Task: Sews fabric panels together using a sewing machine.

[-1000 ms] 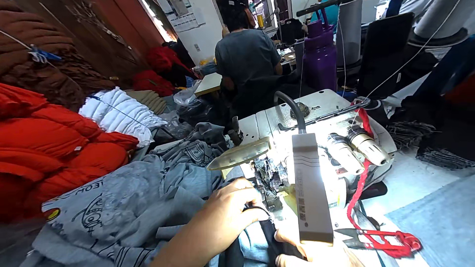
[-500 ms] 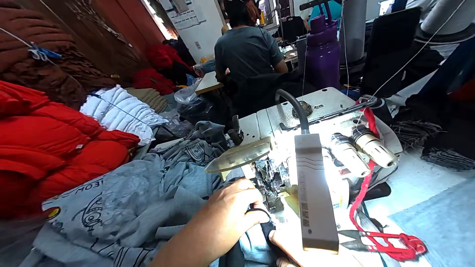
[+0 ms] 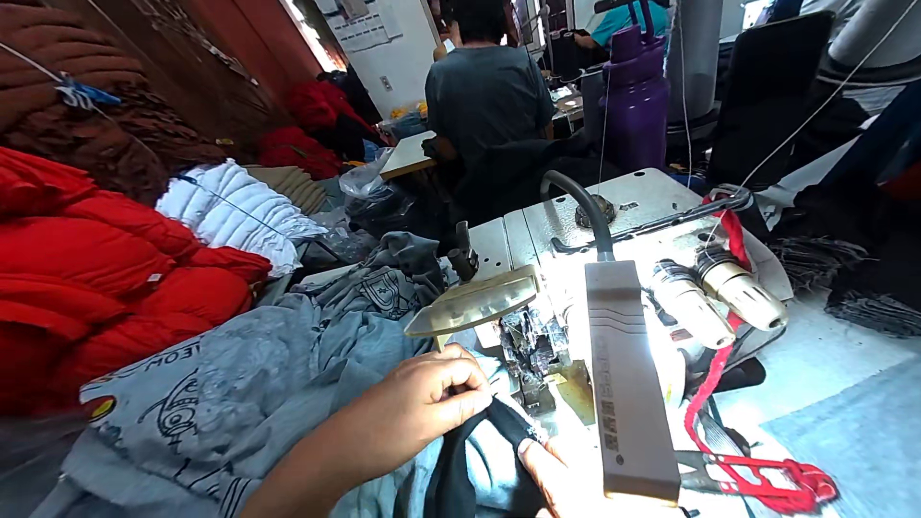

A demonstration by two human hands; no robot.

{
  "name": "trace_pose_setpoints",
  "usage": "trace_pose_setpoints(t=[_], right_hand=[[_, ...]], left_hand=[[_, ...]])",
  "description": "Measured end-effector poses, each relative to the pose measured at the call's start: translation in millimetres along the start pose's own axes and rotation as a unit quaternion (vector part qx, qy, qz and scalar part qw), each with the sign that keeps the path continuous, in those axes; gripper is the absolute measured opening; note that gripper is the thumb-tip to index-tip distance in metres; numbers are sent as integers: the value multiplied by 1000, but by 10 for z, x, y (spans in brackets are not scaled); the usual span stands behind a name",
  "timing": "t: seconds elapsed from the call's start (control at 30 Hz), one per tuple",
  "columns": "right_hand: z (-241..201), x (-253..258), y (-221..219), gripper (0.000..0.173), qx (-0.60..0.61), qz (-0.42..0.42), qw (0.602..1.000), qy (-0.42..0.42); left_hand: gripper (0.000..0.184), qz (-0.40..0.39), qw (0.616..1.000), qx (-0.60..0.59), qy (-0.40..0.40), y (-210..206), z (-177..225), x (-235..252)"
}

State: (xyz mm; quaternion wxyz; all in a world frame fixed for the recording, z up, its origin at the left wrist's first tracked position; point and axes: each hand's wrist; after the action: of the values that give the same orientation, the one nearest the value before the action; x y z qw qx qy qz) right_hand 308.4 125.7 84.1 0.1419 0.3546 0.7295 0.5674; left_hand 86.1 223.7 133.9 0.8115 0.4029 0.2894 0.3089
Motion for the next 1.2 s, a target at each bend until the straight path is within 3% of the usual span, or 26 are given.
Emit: trace_pose_setpoints(t=[0.2, 0.3, 0.5, 0.67, 0.83, 0.93, 1.13, 1.2], right_hand=[[-50, 32, -20, 21, -8, 17, 999, -27], [-75, 13, 8, 20, 13, 14, 999, -35], [-75, -41, 105, 20, -5, -10, 999, -51], [-67, 96, 147, 21, 33, -24, 994, -98], [-114, -55, 103, 21, -15, 4, 994, -109], [-113, -99, 118, 20, -32, -8, 994, -106], [-143, 54, 116, 23, -20, -2, 989, -144], [-135, 64, 78, 21, -25, 16, 989, -147]], left_hand=[[16, 62, 991, 99, 72, -158, 192, 96], [16, 104, 978, 171, 63, -223, 205, 115], [18, 106, 979, 158, 79, -258, 241, 102], [13, 123, 963, 161, 177, -253, 402, 246], [10, 202, 961, 168, 87, -419, 328, 207], [11, 221, 958, 166, 73, -454, 314, 201], [17, 174, 959, 122, 185, -348, 399, 308], [16, 189, 958, 124, 177, -367, 372, 308]])
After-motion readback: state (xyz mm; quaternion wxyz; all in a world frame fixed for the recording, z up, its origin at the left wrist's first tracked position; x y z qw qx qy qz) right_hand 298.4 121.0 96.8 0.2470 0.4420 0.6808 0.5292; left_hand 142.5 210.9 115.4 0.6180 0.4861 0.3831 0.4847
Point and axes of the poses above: each hand's wrist, its own x-axis towards the middle knuckle, its own y-axis out of the back of the hand, z = x × y, and after that the axes turned 15 degrees about -z, right-handed
